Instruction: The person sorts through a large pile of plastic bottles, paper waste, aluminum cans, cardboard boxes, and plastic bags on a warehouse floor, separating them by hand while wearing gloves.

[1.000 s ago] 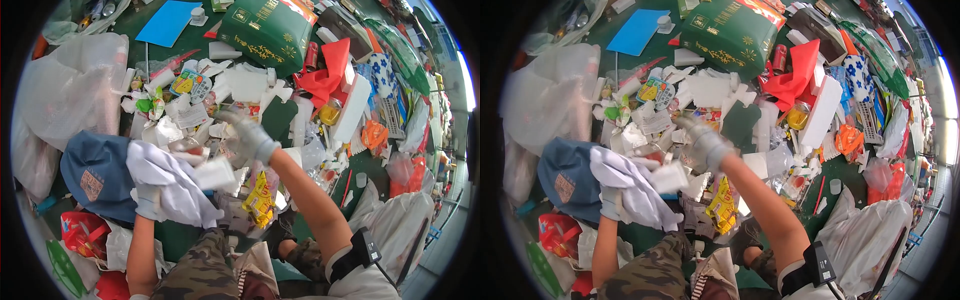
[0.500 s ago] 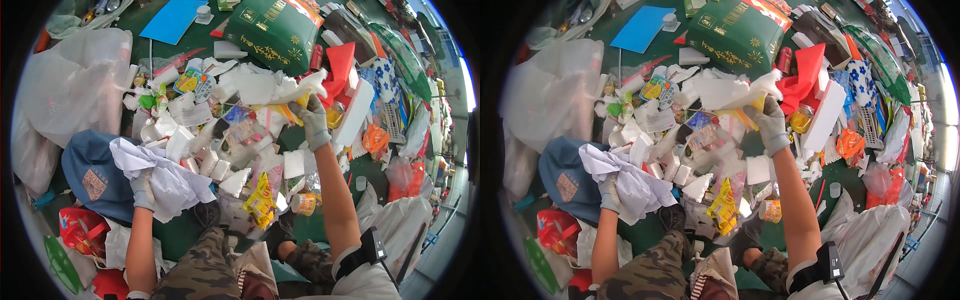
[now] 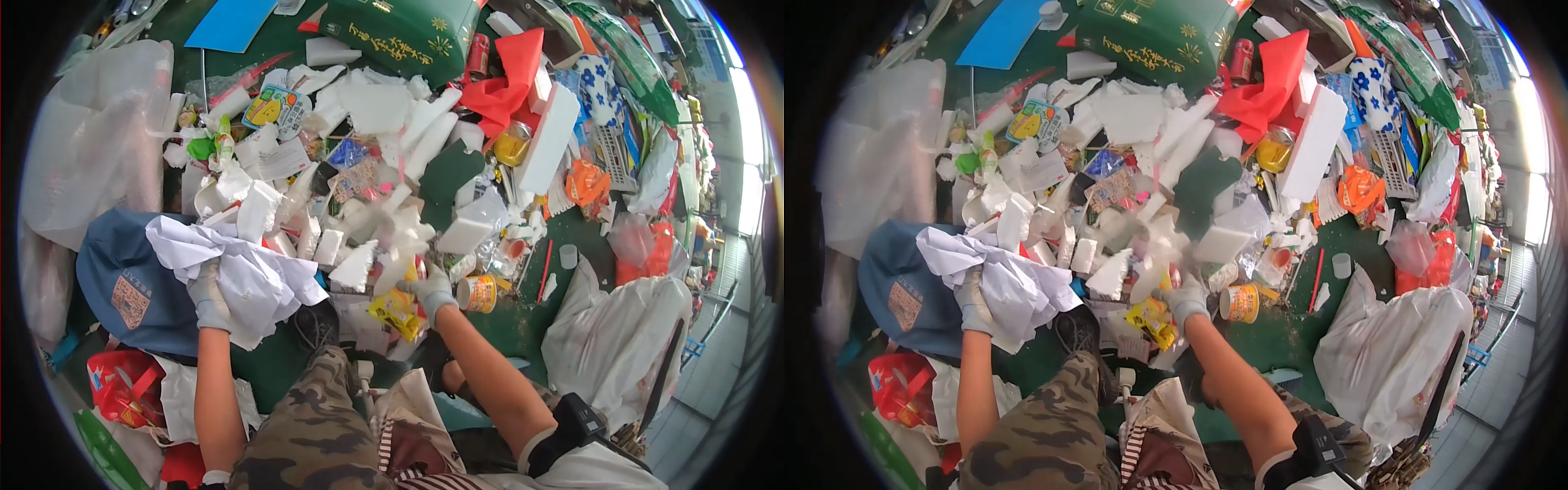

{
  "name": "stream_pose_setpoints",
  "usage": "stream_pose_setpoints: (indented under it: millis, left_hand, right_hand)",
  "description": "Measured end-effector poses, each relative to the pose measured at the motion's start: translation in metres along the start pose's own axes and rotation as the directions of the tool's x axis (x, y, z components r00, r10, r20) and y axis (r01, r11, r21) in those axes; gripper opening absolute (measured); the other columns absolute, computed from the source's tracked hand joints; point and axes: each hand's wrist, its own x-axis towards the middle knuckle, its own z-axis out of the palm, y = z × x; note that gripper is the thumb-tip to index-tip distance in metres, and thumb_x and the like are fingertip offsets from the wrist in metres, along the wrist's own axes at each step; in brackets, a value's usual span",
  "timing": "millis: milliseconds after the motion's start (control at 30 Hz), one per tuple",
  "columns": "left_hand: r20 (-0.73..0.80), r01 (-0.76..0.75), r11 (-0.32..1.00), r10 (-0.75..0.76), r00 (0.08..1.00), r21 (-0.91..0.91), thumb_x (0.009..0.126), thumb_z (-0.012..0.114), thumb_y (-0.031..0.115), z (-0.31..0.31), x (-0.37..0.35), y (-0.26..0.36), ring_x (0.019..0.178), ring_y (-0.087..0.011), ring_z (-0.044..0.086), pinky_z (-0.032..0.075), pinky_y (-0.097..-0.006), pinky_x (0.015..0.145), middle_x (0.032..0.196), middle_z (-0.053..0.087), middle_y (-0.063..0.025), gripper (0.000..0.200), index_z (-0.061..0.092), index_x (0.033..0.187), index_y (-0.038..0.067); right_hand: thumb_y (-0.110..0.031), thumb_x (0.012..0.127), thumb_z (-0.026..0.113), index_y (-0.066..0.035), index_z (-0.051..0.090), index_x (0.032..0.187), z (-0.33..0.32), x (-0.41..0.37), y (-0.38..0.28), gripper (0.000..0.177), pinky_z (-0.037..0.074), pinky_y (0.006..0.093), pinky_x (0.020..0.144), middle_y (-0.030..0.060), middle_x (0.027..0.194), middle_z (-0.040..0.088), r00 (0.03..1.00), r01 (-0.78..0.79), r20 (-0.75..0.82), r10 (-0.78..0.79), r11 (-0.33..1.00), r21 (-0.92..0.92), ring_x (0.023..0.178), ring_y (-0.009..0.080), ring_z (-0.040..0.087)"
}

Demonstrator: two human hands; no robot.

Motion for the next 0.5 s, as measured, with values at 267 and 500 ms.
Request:
stream_pose_setpoints:
  millis: [267,500]
  left_hand:
    - [0.028,-0.061,0.998,0.061,0.998,-0.011,0.070,0.074,0.014,-0.001,0.002,-0.004,0.088,-0.0141,0.055,0.045,-0.0274,0.078,0.105,0.058,-0.0031,0.042,0.059,0.107,0.001]
    - [0.019,-0.029,0.999,0.030,0.999,-0.031,0.069,0.076,0.015,-0.002,0.003,-0.008,0.090,-0.0150,0.055,0.046,-0.0276,0.079,0.105,0.058,-0.0029,0.046,0.058,0.109,0.003]
  right_hand:
    - [0.003,0.071,0.068,-0.005,0.055,0.106,-0.084,-0.039,-0.062,0.039,0.051,0.0259,0.068,0.0041,0.093,0.063,0.948,0.213,0.083,-0.308,0.804,0.556,0.081,0.0130,0.061]
    - [-0.018,0.065,0.074,-0.010,0.059,0.102,0.046,-0.077,0.020,0.041,0.026,0.0440,0.104,0.0211,0.130,0.040,0.727,0.683,0.358,-0.586,0.675,-0.280,0.123,0.0355,0.036]
